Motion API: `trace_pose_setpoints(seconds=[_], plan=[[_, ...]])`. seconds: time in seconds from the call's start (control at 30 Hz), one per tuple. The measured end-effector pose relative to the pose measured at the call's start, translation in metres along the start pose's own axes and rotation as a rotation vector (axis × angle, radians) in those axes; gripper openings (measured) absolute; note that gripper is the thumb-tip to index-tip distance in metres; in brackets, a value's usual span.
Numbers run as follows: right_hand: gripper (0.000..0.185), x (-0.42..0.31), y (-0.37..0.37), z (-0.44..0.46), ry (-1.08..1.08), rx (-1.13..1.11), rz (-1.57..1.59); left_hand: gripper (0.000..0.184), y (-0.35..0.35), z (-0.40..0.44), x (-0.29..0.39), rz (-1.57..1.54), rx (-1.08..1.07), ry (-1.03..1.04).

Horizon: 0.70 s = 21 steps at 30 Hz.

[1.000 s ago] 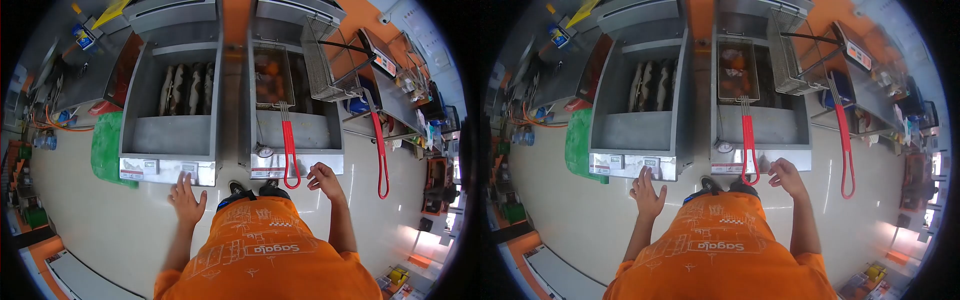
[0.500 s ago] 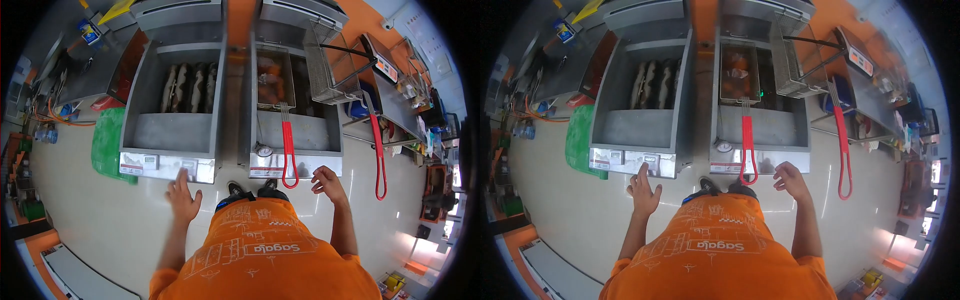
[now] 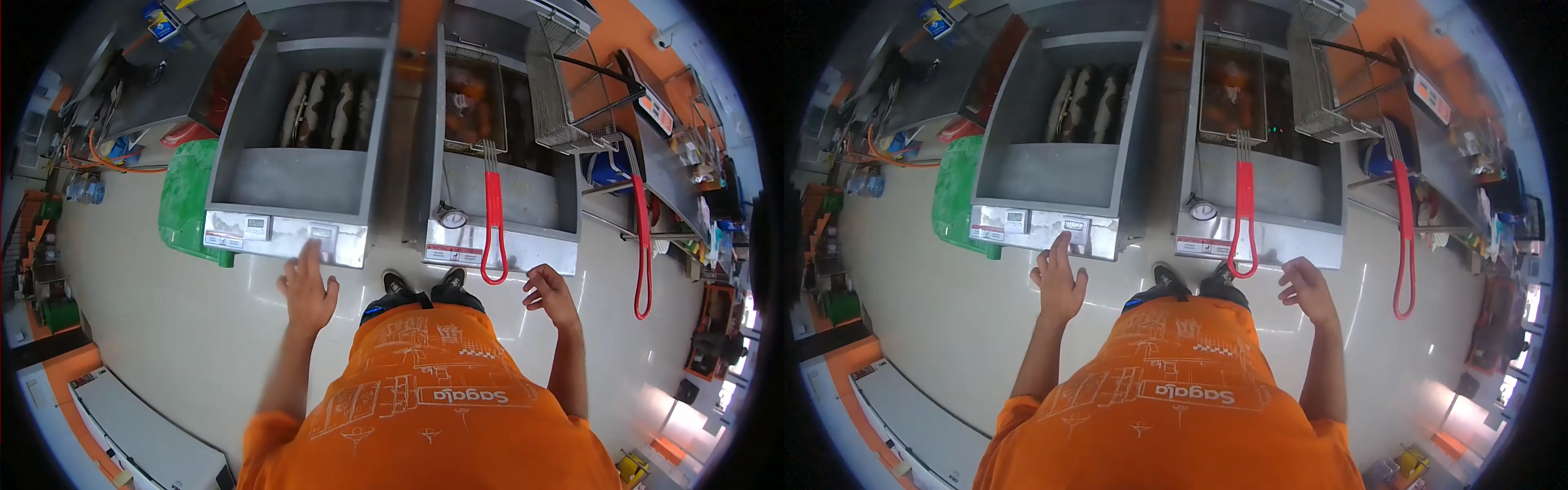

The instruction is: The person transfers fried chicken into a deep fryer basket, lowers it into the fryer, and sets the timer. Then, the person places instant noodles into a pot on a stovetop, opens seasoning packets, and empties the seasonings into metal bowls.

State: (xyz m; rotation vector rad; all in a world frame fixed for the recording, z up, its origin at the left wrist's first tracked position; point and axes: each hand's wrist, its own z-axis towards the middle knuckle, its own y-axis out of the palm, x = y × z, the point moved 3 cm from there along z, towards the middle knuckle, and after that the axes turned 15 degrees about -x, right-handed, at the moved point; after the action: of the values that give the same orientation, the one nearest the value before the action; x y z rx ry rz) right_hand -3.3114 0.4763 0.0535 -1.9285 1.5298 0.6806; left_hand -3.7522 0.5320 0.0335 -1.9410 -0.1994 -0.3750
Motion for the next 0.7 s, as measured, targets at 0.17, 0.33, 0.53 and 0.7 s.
trace_pose_setpoints(seconds=[0.17,0.33,0.53,0.7], plan=[[0.026,0.003,0.003,-0.005,0.002,-0.004,-0.039,0.075,0.005,0.001,-0.007,0.023,0.003,-0.021],[0.025,0.004,0.01,-0.005,0.006,-0.006,-0.021,0.072,0.0,-0.001,-0.009,0.022,-0.011,0.011],[0.025,0.017,0.014,-0.005,0.019,-0.019,0.009,0.072,-0.006,0.003,-0.008,0.093,-0.025,0.018],[0.025,0.027,0.015,-0.007,-0.017,-0.032,-0.01,0.071,-0.005,0.002,-0.015,0.065,-0.078,0.017]])
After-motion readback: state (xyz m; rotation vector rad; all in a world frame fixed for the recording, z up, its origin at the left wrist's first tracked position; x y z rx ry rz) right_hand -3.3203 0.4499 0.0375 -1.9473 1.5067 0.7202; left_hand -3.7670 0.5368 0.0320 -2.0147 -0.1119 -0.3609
